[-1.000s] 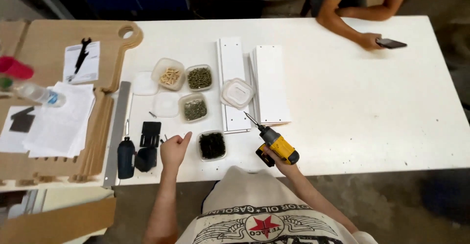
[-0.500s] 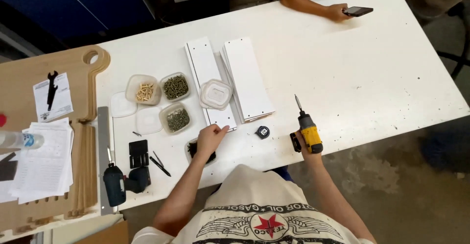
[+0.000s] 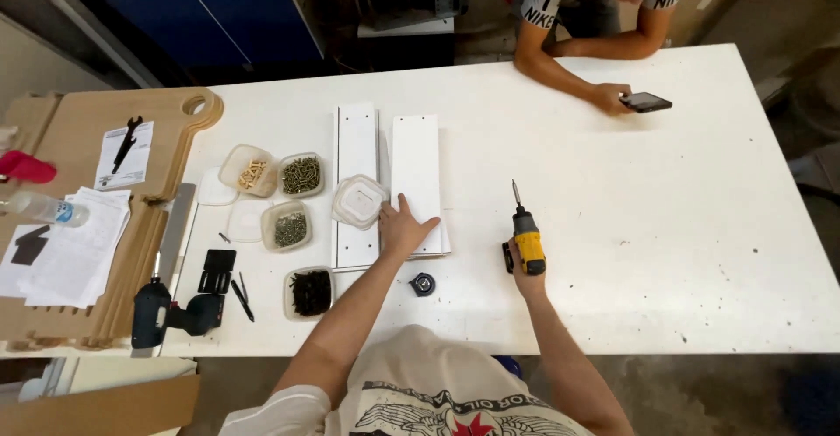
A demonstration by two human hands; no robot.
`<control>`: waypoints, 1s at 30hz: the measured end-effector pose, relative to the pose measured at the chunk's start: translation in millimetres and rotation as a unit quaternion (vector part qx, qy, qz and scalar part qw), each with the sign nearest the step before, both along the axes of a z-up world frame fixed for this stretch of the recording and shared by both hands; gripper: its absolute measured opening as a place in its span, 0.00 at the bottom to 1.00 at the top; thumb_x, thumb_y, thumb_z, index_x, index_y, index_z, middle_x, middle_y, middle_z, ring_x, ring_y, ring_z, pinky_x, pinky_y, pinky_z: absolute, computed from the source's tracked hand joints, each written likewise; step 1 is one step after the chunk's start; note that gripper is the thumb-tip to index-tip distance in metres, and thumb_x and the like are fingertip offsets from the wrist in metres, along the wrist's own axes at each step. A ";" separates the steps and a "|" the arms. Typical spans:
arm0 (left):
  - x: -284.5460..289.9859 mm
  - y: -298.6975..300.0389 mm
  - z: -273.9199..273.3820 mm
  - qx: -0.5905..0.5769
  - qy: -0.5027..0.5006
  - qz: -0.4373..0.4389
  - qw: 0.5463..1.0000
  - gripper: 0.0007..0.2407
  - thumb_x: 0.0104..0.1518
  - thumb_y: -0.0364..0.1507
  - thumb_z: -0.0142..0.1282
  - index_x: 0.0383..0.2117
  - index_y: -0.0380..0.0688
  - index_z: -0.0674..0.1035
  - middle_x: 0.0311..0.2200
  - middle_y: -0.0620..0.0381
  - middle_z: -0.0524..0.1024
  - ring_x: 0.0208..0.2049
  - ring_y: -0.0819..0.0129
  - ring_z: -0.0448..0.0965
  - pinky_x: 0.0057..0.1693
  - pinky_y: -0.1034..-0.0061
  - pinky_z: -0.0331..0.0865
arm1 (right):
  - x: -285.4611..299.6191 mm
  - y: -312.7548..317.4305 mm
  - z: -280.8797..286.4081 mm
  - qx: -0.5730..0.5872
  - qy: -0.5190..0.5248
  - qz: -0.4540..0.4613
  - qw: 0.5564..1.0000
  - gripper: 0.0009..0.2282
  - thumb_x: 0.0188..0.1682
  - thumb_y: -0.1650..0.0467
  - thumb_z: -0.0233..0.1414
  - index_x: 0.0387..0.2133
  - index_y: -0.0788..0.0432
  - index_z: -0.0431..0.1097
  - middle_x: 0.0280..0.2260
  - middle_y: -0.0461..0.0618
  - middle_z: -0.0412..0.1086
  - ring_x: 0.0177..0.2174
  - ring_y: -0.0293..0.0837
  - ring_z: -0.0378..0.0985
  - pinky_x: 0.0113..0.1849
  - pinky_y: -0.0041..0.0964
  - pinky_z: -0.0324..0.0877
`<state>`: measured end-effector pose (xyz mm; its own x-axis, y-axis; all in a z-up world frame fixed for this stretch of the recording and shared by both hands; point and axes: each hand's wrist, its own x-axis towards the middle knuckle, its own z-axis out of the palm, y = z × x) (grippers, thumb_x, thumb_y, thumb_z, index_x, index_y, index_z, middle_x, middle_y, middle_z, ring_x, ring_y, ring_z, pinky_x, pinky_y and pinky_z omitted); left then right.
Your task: Assembling a wooden drawer frame by aligning boards and driving screws with a power drill
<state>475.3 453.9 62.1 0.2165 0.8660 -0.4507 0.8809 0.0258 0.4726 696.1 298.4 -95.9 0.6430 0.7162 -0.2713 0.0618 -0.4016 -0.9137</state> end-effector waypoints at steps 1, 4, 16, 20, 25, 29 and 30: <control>10.2 -1.2 9.8 0.001 0.001 0.005 1.000 0.45 0.57 0.56 0.53 0.72 0.35 0.49 0.69 0.23 0.42 0.71 0.34 0.46 0.73 0.49 0.43 | 3.5 2.8 -1.7 0.001 0.001 0.005 1.000 0.20 0.56 0.63 0.56 0.55 0.64 0.64 0.49 0.62 0.70 0.56 0.59 0.70 0.58 0.57 0.65; 32.8 -5.6 18.5 -0.035 0.025 0.061 0.997 0.48 0.54 0.56 0.57 0.73 0.37 0.46 0.70 0.22 0.38 0.72 0.34 0.41 0.74 0.47 0.38 | 11.7 6.5 -8.0 -0.024 -0.002 0.033 0.999 0.19 0.55 0.64 0.56 0.54 0.63 0.65 0.48 0.60 0.71 0.54 0.58 0.71 0.56 0.56 0.68; 9.6 22.7 -59.8 0.026 -0.004 0.076 0.997 0.53 0.46 0.60 0.60 0.73 0.44 0.45 0.67 0.24 0.47 0.69 0.34 0.50 0.69 0.44 0.45 | 21.5 2.3 -11.2 0.014 -0.041 0.099 0.994 0.17 0.57 0.63 0.52 0.52 0.63 0.65 0.46 0.62 0.71 0.52 0.58 0.74 0.52 0.56 0.71; -17.7 27.1 -54.6 0.053 -0.076 0.084 0.992 0.47 0.50 0.56 0.61 0.73 0.49 0.50 0.66 0.26 0.50 0.68 0.37 0.52 0.68 0.45 0.44 | 15.9 4.9 7.0 -0.020 -0.050 0.091 0.994 0.22 0.56 0.62 0.54 0.58 0.61 0.59 0.50 0.58 0.69 0.56 0.53 0.70 0.58 0.50 0.66; -64.8 9.2 -40.4 -0.037 -0.341 0.141 0.928 0.36 0.57 0.43 0.62 0.72 0.55 0.58 0.70 0.31 0.50 0.72 0.39 0.47 0.73 0.51 0.43 | 3.2 -31.0 68.5 -0.065 -0.055 0.077 0.993 0.31 0.49 0.66 0.62 0.62 0.64 0.55 0.57 0.62 0.63 0.62 0.55 0.62 0.64 0.51 0.59; -108.7 -8.1 -39.9 -0.368 -0.657 0.106 0.650 0.37 0.52 0.42 0.56 0.70 0.48 0.57 0.60 0.30 0.67 0.59 0.43 0.71 0.63 0.51 0.66 | -4.7 -94.1 57.9 -0.152 -0.093 0.032 0.983 0.37 0.51 0.68 0.57 0.70 0.64 0.41 0.65 0.65 0.52 0.66 0.54 0.53 0.67 0.47 0.53; -116.5 -15.5 -26.9 -0.452 -0.679 0.047 0.577 0.39 0.48 0.45 0.56 0.69 0.43 0.58 0.62 0.26 0.64 0.62 0.36 0.66 0.67 0.44 0.58 | -6.8 -114.2 44.2 -0.163 -0.079 -0.021 0.983 0.36 0.52 0.68 0.56 0.70 0.64 0.41 0.64 0.66 0.52 0.65 0.55 0.56 0.66 0.47 0.56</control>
<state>358.8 438.4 35.1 0.8727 0.4468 -0.1970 -0.3109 0.8195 0.4814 689.3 184.2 -51.7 0.7225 0.5804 -0.3758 0.1702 -0.6760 -0.7170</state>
